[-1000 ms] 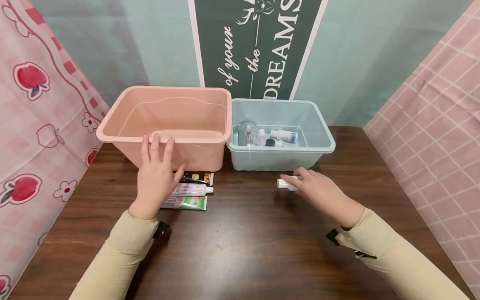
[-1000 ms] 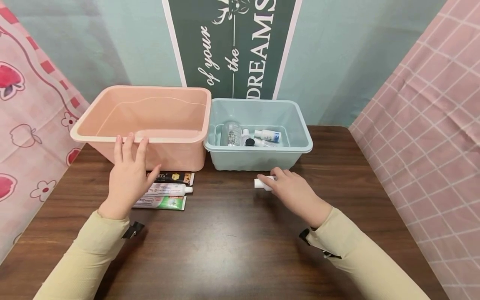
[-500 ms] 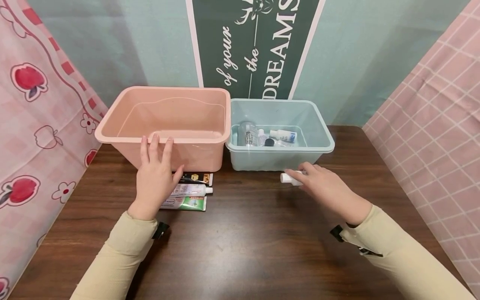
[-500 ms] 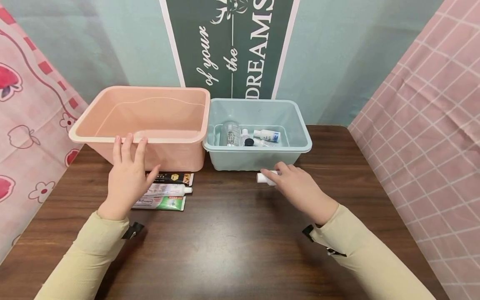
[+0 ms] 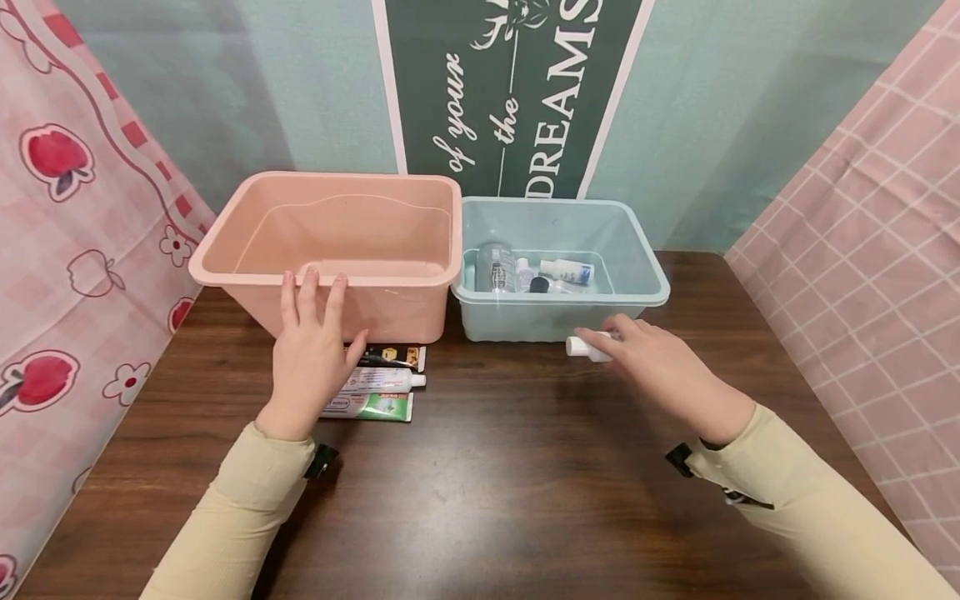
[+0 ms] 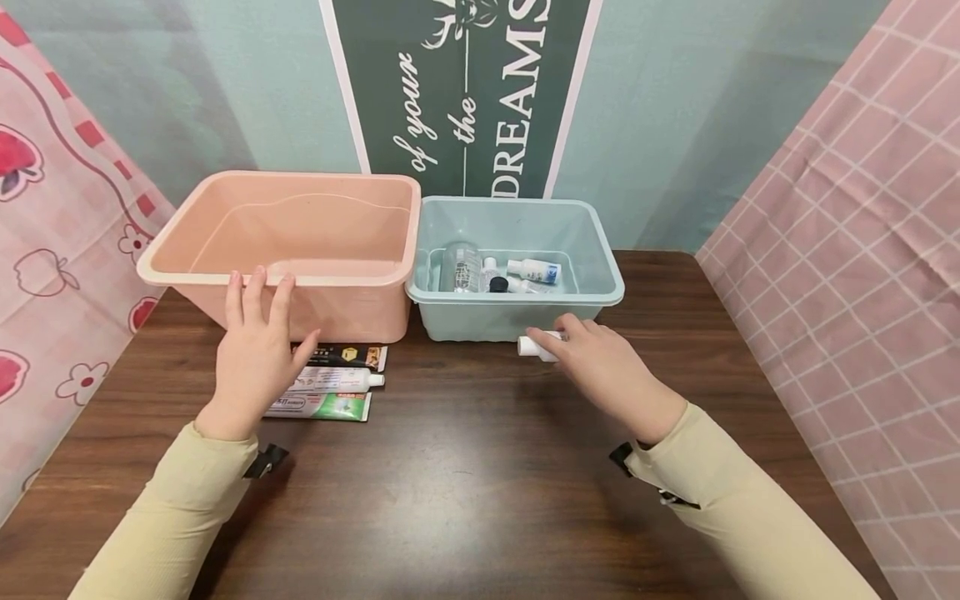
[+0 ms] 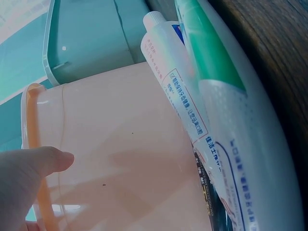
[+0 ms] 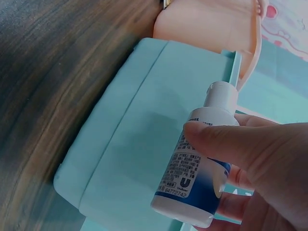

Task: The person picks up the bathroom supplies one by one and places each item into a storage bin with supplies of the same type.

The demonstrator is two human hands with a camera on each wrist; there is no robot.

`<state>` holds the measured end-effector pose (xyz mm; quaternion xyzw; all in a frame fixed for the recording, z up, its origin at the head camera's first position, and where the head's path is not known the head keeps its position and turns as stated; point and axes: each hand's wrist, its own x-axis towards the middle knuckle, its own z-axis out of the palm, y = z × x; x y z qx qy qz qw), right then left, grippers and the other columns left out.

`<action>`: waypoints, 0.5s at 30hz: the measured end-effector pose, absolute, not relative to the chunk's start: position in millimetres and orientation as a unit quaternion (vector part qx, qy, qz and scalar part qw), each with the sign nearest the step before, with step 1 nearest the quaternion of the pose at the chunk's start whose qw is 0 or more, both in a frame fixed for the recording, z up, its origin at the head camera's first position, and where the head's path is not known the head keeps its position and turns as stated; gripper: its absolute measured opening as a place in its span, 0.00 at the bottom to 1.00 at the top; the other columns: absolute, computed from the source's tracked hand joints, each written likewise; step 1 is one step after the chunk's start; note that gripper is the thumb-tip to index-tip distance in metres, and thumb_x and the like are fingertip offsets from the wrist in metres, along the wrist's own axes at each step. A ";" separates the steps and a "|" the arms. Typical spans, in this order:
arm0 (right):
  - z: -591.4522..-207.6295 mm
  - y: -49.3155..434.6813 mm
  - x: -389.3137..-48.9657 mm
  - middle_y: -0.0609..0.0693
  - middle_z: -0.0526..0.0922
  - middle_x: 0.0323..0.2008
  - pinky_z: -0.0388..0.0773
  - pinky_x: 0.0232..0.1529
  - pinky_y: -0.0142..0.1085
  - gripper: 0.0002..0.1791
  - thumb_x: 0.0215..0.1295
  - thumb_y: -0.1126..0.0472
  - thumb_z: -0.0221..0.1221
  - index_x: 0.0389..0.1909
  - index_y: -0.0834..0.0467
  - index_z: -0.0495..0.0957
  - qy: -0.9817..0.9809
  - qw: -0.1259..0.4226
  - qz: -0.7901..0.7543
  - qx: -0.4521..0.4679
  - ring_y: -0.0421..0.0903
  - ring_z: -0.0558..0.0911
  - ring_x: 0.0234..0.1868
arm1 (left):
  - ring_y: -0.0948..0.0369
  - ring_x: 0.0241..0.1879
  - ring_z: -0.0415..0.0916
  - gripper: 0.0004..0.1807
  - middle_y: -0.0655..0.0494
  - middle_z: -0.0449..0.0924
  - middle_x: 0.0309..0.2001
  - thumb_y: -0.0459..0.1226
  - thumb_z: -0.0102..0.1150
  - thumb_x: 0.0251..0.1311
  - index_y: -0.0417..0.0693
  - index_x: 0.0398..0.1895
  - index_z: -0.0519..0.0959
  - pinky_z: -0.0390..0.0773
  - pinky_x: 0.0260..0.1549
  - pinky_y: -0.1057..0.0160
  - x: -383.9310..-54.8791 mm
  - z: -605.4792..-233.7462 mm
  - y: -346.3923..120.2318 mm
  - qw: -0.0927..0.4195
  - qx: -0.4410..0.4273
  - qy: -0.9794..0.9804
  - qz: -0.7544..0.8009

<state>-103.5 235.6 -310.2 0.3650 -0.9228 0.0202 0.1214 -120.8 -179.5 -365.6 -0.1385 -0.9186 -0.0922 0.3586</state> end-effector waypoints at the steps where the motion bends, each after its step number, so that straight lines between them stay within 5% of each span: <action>1: -309.2 235.7 -103.4 0.54 0.74 0.41 0.75 0.30 0.46 0.31 0.47 0.70 0.67 0.57 0.53 0.74 -0.923 0.122 0.021 0.365 0.52 0.76 0.33 | 0.35 0.67 0.43 0.44 0.30 0.54 0.64 0.40 0.70 0.44 0.39 0.65 0.60 0.76 0.26 0.37 -120.8 -365.4 -179.3 0.360 -0.139 -0.918 -0.093; 15: -302.6 237.0 -104.9 0.54 0.74 0.41 0.75 0.31 0.46 0.30 0.49 0.68 0.67 0.56 0.52 0.74 -0.926 0.128 0.022 0.355 0.52 0.76 0.36 | 0.35 0.67 0.43 0.44 0.30 0.54 0.64 0.40 0.70 0.45 0.39 0.66 0.59 0.76 0.26 0.38 -119.9 -364.5 -179.4 0.359 -0.140 -0.918 -0.092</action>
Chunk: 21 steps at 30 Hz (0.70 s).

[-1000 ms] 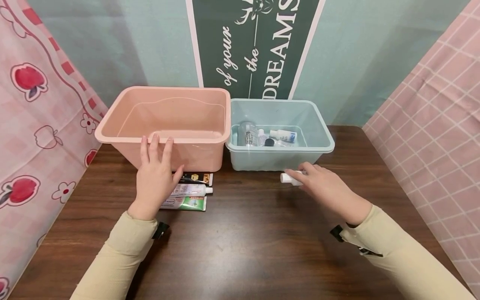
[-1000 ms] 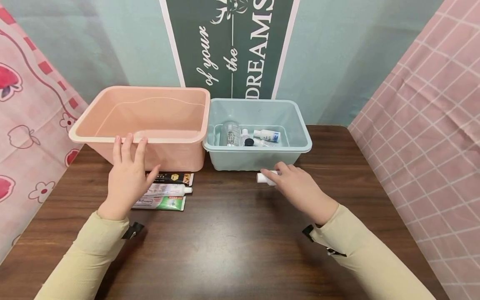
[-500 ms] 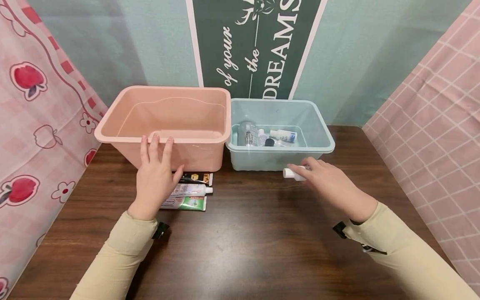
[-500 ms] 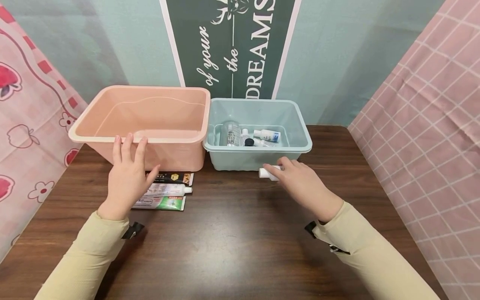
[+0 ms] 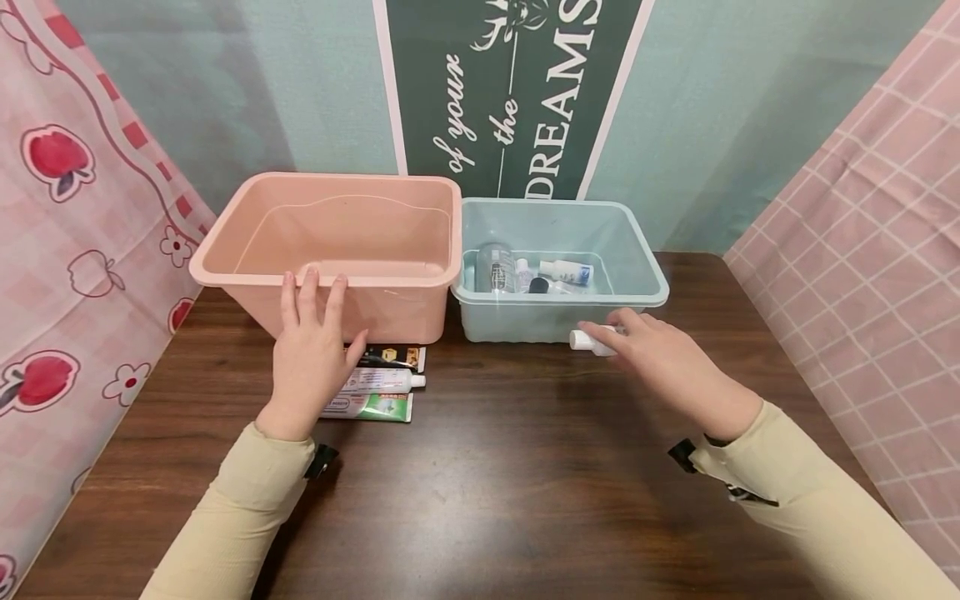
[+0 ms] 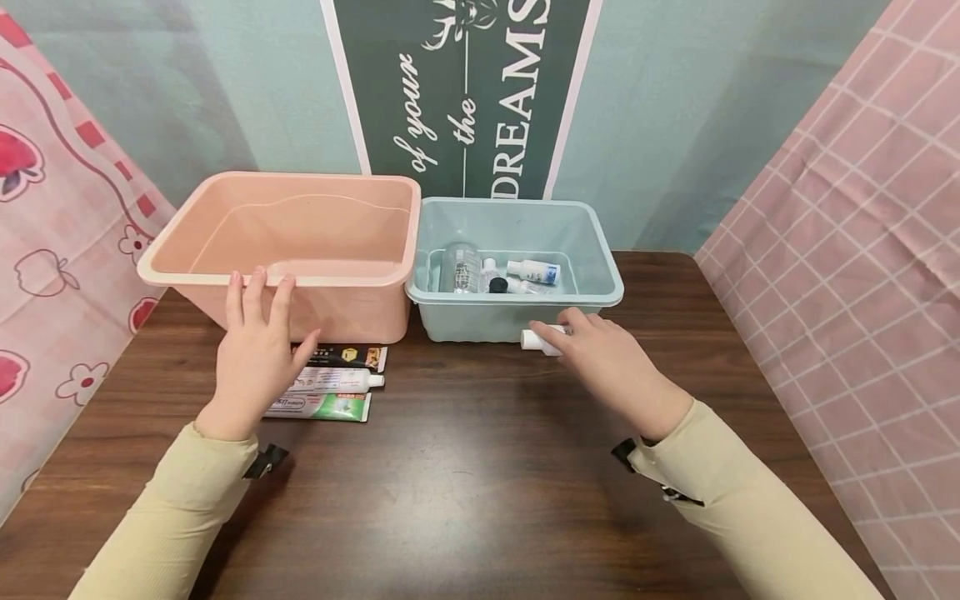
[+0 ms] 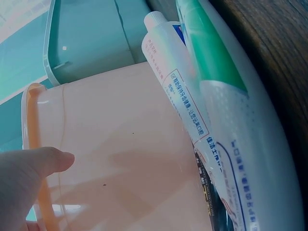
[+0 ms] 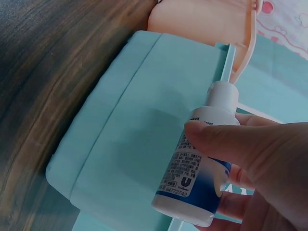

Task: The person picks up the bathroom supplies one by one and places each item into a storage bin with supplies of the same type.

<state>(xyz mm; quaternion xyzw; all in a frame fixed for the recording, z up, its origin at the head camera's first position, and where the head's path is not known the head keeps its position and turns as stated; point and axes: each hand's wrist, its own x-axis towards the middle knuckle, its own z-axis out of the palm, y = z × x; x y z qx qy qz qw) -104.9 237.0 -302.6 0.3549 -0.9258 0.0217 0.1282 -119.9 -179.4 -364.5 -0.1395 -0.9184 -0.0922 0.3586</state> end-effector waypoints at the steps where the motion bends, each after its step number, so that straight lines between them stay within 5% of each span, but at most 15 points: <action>1: -302.5 237.0 -104.9 0.54 0.74 0.41 0.75 0.31 0.46 0.30 0.49 0.68 0.67 0.56 0.52 0.74 -0.926 0.127 0.023 0.353 0.52 0.76 0.36 | 0.35 0.67 0.43 0.44 0.30 0.54 0.64 0.40 0.70 0.45 0.39 0.66 0.59 0.76 0.26 0.38 -119.9 -364.7 -179.4 0.360 -0.140 -0.918 -0.093; 21: -295.9 238.3 -107.1 0.53 0.74 0.42 0.75 0.35 0.46 0.31 0.50 0.70 0.65 0.58 0.52 0.73 -0.933 0.105 0.026 0.344 0.51 0.77 0.38 | 0.35 0.67 0.44 0.44 0.31 0.54 0.64 0.39 0.71 0.45 0.39 0.65 0.60 0.76 0.23 0.38 -120.0 -366.4 -177.7 0.362 -0.137 -0.917 -0.093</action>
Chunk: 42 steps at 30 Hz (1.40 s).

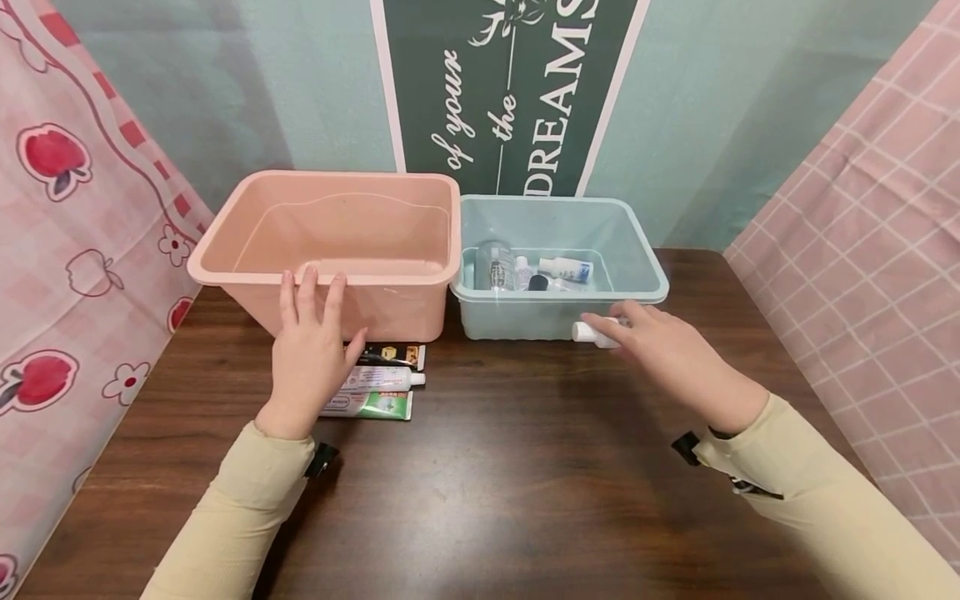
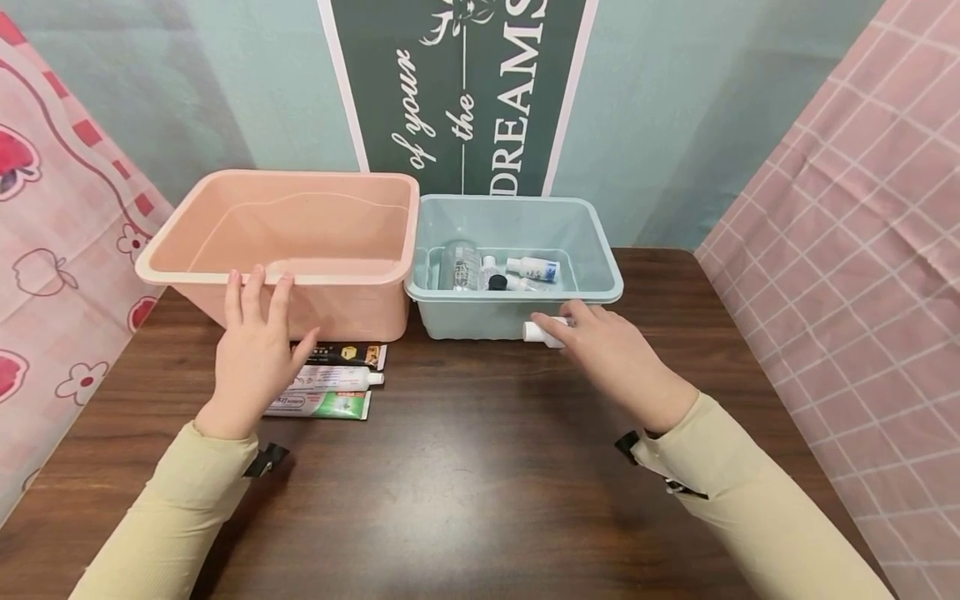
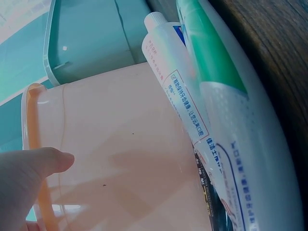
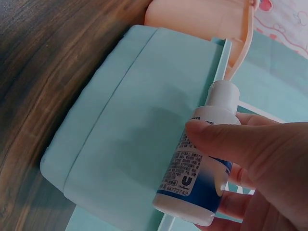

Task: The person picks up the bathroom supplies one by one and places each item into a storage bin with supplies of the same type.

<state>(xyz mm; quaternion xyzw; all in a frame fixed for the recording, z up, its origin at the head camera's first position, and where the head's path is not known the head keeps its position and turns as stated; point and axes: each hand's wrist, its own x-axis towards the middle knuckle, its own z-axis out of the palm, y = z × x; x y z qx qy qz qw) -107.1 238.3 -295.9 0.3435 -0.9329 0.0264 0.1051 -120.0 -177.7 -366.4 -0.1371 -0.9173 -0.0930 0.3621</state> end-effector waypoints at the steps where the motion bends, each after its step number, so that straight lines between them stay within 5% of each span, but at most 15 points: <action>1: -295.1 238.6 -107.5 0.54 0.74 0.42 0.75 0.34 0.46 0.31 0.50 0.70 0.65 0.58 0.52 0.73 -0.932 0.107 0.025 0.345 0.51 0.77 0.38 | 0.35 0.67 0.44 0.44 0.31 0.54 0.64 0.39 0.71 0.45 0.39 0.65 0.60 0.76 0.24 0.38 -120.0 -366.4 -177.9 0.362 -0.137 -0.917 -0.093; 42: -271.4 244.0 -121.4 0.54 0.74 0.40 0.73 0.28 0.47 0.31 0.49 0.68 0.66 0.57 0.50 0.72 -0.928 0.155 0.023 0.337 0.53 0.76 0.33 | 0.36 0.67 0.43 0.43 0.31 0.54 0.64 0.40 0.70 0.46 0.40 0.66 0.60 0.77 0.25 0.39 -120.7 -366.1 -179.3 0.354 -0.132 -0.921 -0.095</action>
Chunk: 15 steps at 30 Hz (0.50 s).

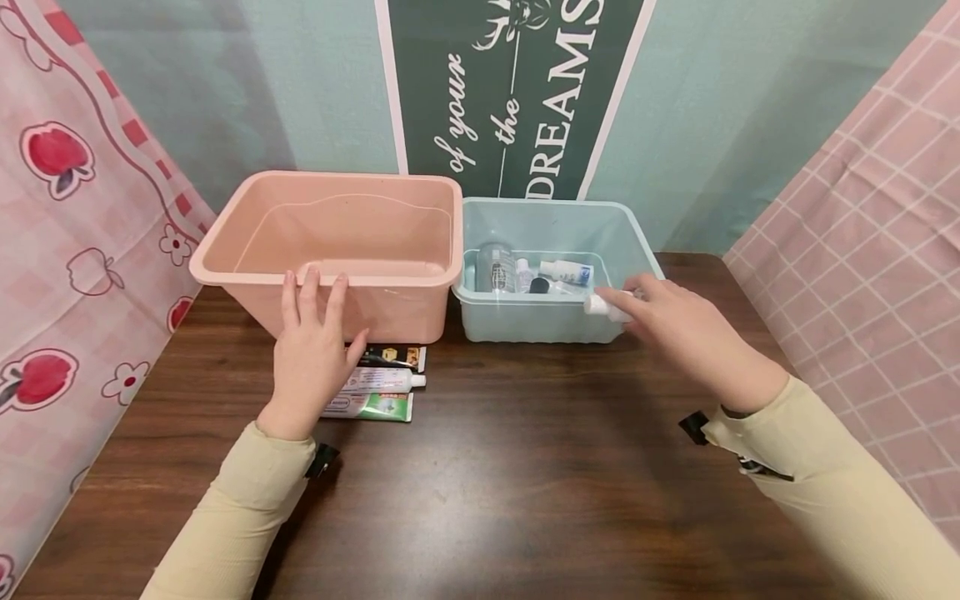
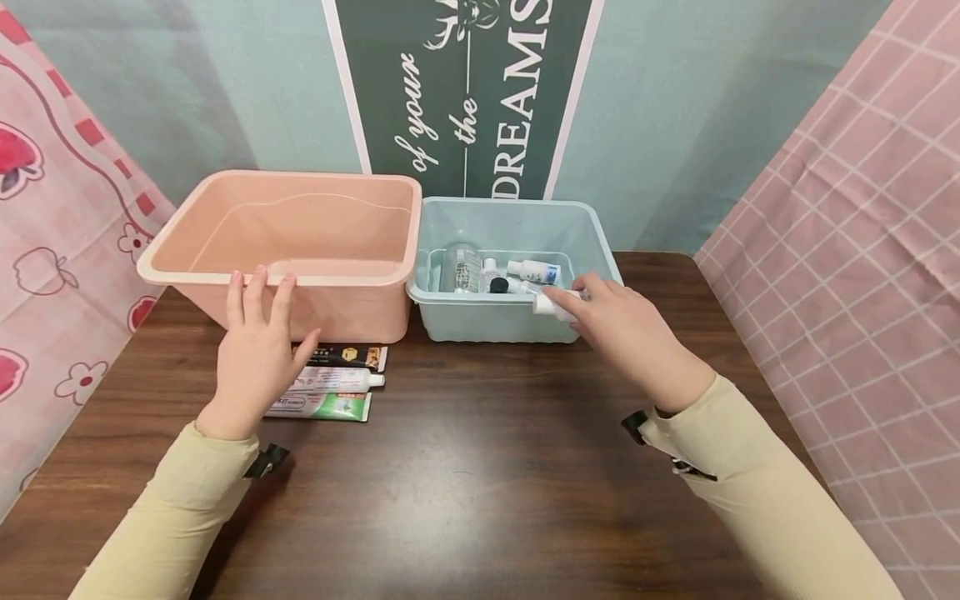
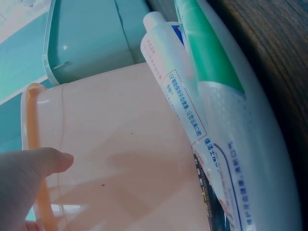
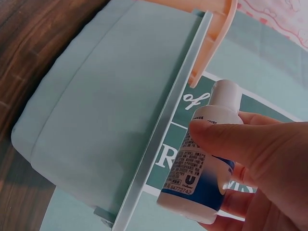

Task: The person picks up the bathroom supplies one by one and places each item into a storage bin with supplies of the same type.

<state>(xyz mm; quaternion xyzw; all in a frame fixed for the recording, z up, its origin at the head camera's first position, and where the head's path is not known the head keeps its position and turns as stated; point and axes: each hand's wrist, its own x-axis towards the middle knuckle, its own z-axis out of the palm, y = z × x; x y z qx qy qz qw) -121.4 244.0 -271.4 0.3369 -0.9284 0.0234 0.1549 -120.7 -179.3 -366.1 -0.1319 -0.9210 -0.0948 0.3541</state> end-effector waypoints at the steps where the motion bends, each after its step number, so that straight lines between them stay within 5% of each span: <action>1: -271.3 244.0 -122.0 0.54 0.74 0.40 0.73 0.29 0.47 0.31 0.50 0.69 0.65 0.57 0.51 0.73 -0.929 0.154 0.022 0.335 0.53 0.76 0.34 | 0.36 0.67 0.43 0.43 0.31 0.54 0.64 0.40 0.70 0.46 0.40 0.65 0.60 0.77 0.24 0.39 -120.7 -366.3 -179.2 0.354 -0.132 -0.921 -0.095; 15: -263.1 244.5 -132.5 0.54 0.74 0.42 0.73 0.30 0.49 0.30 0.50 0.70 0.64 0.57 0.50 0.73 -0.938 0.142 0.009 0.317 0.54 0.75 0.34 | 0.36 0.67 0.42 0.43 0.31 0.53 0.64 0.41 0.68 0.47 0.40 0.66 0.60 0.77 0.26 0.39 -121.0 -367.5 -180.6 0.346 -0.128 -0.925 -0.089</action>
